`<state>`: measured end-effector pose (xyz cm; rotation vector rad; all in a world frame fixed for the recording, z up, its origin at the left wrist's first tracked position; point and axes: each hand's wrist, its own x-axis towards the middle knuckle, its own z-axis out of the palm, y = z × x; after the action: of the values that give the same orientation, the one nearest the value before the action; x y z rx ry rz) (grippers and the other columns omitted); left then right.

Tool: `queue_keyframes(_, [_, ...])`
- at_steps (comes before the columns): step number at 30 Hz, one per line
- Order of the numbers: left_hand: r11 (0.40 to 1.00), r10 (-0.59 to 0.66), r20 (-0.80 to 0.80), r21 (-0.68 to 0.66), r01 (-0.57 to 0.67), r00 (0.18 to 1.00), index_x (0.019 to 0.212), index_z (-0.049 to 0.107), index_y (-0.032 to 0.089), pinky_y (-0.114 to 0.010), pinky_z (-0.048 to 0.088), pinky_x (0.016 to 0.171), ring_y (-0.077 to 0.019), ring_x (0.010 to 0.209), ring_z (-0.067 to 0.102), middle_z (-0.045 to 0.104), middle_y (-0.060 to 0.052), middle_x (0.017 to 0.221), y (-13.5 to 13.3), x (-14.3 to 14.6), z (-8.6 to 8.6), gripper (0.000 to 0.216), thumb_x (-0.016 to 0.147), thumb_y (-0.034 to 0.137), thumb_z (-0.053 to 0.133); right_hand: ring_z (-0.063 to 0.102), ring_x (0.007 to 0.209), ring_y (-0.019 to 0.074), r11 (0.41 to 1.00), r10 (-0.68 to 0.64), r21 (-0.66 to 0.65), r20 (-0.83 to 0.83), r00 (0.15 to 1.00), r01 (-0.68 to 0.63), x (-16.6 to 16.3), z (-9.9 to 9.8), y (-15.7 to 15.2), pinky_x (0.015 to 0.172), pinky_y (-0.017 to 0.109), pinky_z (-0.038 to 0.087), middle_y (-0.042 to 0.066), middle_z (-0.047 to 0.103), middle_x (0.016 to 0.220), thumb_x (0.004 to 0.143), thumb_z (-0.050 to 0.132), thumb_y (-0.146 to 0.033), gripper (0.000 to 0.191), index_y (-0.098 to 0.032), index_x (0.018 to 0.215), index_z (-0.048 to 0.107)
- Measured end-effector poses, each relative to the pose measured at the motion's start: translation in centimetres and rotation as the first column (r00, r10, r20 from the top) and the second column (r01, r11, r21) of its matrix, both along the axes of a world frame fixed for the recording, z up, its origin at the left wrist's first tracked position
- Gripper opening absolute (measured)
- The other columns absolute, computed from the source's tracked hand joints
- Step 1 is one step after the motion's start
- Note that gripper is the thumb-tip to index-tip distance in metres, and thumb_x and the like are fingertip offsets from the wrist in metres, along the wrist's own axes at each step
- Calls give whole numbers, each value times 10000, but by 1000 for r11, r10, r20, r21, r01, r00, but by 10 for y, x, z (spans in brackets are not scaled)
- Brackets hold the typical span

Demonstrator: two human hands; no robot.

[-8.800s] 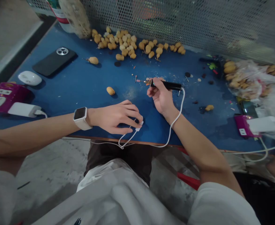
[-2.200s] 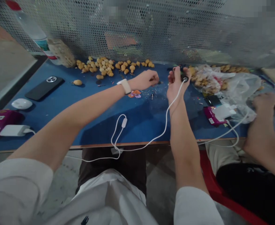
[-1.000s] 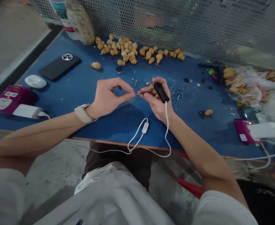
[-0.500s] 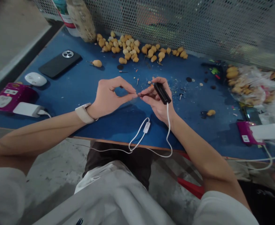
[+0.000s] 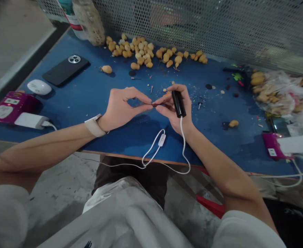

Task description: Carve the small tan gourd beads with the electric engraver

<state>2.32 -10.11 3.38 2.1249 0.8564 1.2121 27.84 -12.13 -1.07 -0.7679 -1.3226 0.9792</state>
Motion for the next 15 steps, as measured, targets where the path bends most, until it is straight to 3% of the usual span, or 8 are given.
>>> queue_keyframes(8, [999,-54,-56,0,55,997,1172,997,319,-520,778,1170,-308,1121,961,1012,-37,1187,-3,-1,3,120,1071,329,1061,952,1059,295,1000,-10,-7,-22,1000,9,5,2,1,1098,536,831,-61,914,1045,915,1197,-561,655,-478,1332,698])
queue_keyframes(15, [999,-43,-63,0,44,997,1162,991,318,-515,764,1153,-315,1115,965,1007,-42,1156,-3,-2,2,148,1076,406,1074,957,1175,339,998,-23,-59,15,1000,24,8,0,3,1081,561,830,-41,907,1092,869,1210,-628,766,-477,1364,646])
